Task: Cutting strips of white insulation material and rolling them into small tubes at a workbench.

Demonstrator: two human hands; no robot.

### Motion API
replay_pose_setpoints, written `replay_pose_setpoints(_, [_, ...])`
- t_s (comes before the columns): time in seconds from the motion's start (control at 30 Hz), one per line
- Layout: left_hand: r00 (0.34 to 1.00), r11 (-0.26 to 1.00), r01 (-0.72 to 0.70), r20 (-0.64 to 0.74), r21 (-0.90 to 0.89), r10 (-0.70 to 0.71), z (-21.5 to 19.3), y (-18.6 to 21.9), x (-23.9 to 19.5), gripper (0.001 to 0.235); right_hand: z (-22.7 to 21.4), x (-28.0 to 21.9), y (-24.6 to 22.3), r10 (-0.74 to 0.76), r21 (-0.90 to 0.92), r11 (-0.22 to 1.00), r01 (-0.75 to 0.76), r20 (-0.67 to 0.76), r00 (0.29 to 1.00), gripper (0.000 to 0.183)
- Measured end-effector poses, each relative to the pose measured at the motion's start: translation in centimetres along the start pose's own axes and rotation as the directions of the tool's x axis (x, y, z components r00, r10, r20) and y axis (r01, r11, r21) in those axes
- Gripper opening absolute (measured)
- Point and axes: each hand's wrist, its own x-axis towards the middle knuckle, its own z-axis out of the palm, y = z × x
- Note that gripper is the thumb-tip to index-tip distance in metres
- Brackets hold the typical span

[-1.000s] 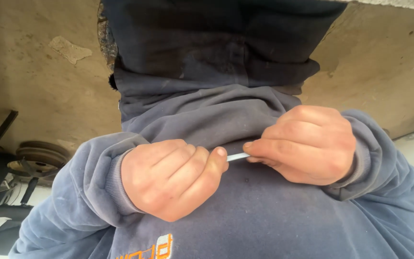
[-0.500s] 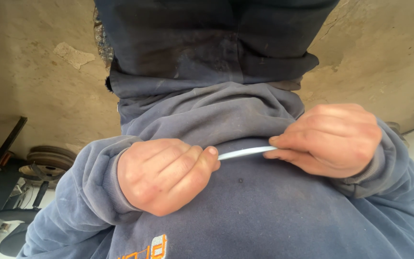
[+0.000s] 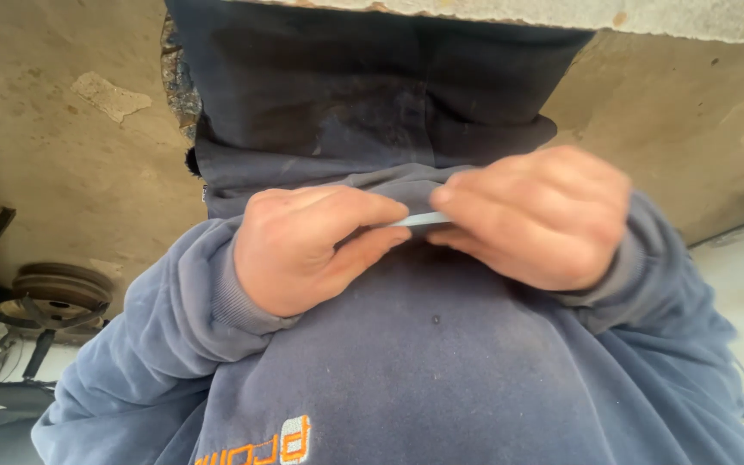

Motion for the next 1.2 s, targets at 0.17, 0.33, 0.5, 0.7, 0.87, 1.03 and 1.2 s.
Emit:
replay_pose_setpoints(0.17, [0.999,0.982,0.048,0.018,-0.181,-0.045,-0.3,-0.7,-0.2,0.021,1.5,-2.2,0.5,0.074,0.114,0.991,-0.076,0.018,0.997,0.029])
replay_pose_setpoints(0.33, [0.999,0.914,0.03,0.031,-0.405,-0.019,-0.5,-1.9,-0.4,0.027,1.4,-1.3,0.5,0.085,0.173,0.981,-0.088,0.022,0.996,0.03])
replay_pose_setpoints(0.5, [0.998,0.933,0.017,-0.046,-0.36,-0.036,0.1,-2.1,-0.2,0.022,2.3,-2.0,0.5,0.146,0.21,0.967,-0.147,0.022,0.989,0.031])
replay_pose_setpoints(0.7, [0.988,0.947,0.1,-0.086,-0.307,-0.132,0.1,-2.1,0.3,0.019,2.1,1.3,-0.4,0.197,0.079,0.977,-0.199,0.024,0.98,0.03])
replay_pose_setpoints(0.87, [0.987,0.942,0.1,-0.091,-0.322,-0.136,0.8,-2.0,0.6,0.02,3.0,1.2,-0.9,0.201,0.095,0.976,-0.196,-0.053,0.978,0.029])
replay_pose_setpoints(1.03, [0.977,0.802,0.189,0.027,-0.567,-0.212,0.8,-2.7,0.1,0.021,3.5,-1.5,-0.9,0.381,0.146,0.915,-0.376,-0.005,0.925,0.023])
replay_pose_setpoints(1.2, [0.966,0.741,0.22,0.039,-0.635,-0.254,1.3,-3.1,0.1,0.019,3.6,-0.2,-1.2,0.346,0.155,0.929,-0.337,-0.036,0.938,0.021])
